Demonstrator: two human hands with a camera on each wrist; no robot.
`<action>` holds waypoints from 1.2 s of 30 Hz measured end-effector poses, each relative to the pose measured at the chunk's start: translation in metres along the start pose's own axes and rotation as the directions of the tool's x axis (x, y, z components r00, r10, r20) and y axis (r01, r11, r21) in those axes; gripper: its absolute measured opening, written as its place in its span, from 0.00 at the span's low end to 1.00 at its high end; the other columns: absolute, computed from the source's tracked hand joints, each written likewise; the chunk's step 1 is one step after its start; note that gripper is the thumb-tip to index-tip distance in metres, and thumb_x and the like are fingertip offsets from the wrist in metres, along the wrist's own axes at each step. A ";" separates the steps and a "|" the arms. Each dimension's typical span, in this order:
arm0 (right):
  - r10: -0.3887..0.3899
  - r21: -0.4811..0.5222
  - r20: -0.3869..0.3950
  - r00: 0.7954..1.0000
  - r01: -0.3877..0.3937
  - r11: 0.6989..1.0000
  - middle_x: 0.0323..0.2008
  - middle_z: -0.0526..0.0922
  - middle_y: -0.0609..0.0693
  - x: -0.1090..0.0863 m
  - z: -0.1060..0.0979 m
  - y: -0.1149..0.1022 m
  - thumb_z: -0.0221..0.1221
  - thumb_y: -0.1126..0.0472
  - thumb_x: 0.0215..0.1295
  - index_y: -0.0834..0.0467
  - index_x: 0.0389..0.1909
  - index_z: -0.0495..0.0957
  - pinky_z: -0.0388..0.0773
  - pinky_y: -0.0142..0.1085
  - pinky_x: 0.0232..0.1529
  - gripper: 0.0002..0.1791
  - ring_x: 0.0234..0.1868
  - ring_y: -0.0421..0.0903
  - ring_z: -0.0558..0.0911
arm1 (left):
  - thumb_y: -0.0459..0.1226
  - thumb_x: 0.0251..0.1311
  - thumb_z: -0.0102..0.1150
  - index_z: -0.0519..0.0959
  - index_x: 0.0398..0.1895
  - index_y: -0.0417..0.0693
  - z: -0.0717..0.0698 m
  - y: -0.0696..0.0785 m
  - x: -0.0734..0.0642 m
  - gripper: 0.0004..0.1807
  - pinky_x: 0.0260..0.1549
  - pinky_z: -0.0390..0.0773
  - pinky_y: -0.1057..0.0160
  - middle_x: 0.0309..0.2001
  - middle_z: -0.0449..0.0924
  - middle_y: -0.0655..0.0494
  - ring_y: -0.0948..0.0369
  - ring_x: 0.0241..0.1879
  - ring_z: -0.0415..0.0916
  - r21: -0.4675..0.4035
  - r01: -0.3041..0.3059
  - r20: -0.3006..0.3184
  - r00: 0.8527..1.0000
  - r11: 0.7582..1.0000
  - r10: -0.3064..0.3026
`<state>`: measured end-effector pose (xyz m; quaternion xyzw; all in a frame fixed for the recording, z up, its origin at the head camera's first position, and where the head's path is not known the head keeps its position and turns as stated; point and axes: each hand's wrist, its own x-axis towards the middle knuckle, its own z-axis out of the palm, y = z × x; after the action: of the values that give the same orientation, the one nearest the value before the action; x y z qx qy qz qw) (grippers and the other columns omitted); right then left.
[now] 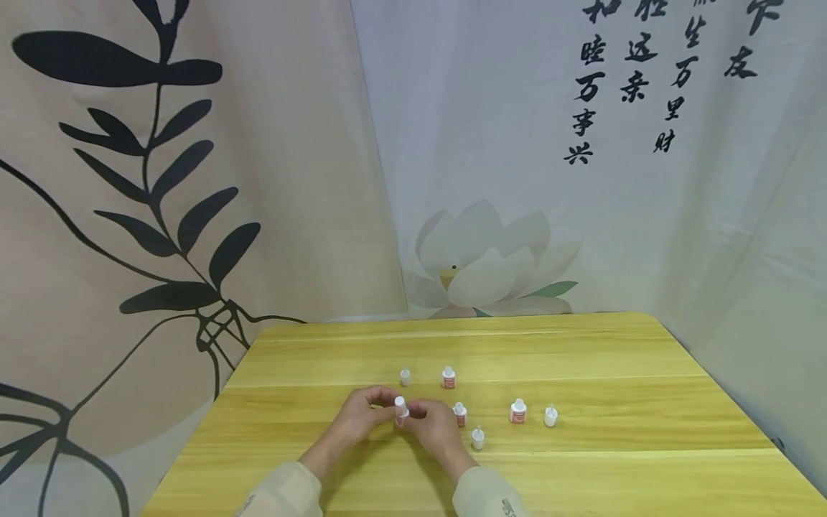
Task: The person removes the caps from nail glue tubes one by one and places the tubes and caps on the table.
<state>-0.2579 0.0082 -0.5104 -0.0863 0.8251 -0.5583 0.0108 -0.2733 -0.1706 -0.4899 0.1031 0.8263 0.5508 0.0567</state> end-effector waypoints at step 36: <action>-0.007 0.016 0.030 1.000 0.006 1.000 0.41 0.87 0.46 0.002 -0.001 0.001 0.69 0.53 0.60 0.54 0.43 0.86 0.78 0.49 0.51 0.13 0.49 0.51 0.82 | 0.42 0.60 0.69 0.83 0.42 0.44 -0.001 -0.003 0.002 0.13 0.45 0.73 0.56 0.43 0.81 0.54 0.55 0.48 0.74 -0.019 -0.022 0.011 1.000 1.000 0.022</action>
<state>-0.2603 0.0090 -0.5112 -0.0972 0.8202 -0.5634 0.0220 -0.2755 -0.1716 -0.4921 0.1148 0.8196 0.5585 0.0561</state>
